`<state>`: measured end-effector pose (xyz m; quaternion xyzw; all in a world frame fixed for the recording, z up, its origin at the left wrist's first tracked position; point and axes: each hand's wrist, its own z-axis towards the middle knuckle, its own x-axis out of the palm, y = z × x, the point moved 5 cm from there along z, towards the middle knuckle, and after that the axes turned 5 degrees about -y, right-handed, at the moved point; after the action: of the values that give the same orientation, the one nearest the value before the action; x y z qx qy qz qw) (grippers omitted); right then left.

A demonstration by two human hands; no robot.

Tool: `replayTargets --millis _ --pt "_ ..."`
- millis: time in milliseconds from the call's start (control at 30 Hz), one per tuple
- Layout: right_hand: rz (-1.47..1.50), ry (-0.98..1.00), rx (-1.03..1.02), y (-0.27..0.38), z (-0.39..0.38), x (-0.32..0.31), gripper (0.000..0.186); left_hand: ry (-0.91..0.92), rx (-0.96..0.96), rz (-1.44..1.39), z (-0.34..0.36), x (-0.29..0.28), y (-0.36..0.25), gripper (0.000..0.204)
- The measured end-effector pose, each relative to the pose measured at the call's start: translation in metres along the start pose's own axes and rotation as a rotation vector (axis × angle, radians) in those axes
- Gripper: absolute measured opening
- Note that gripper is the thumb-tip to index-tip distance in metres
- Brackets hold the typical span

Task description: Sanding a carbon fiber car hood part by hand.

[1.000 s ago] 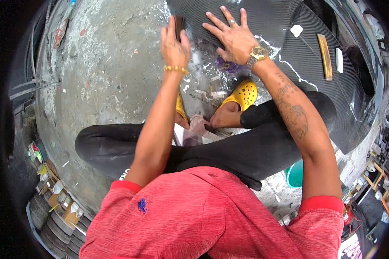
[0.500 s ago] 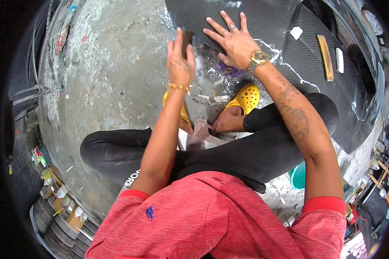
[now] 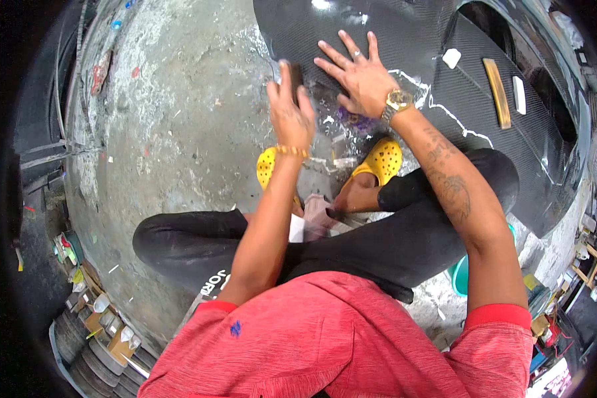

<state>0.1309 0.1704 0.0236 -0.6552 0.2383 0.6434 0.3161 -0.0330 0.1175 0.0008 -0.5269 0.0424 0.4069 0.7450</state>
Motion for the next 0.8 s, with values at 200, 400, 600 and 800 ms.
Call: replayTargets --millis 200,400,600,800 --pt "0.006 -0.079 -0.009 0.000 0.005 -0.008 0.092 -0.014 -0.017 0.020 0.032 0.005 0.010 0.067" --pt "-0.013 -0.038 0.001 -0.001 0.001 -0.005 0.093 0.081 -0.043 -0.005 0.000 0.003 -0.008 0.064" --pt "-0.013 -0.009 0.005 0.000 0.000 -0.002 0.093 0.054 -0.036 -0.023 -0.013 0.012 -0.018 0.066" --pt "-0.011 -0.083 0.000 0.001 0.006 -0.007 0.093 -0.003 -0.024 0.069 0.053 0.015 0.012 0.064"
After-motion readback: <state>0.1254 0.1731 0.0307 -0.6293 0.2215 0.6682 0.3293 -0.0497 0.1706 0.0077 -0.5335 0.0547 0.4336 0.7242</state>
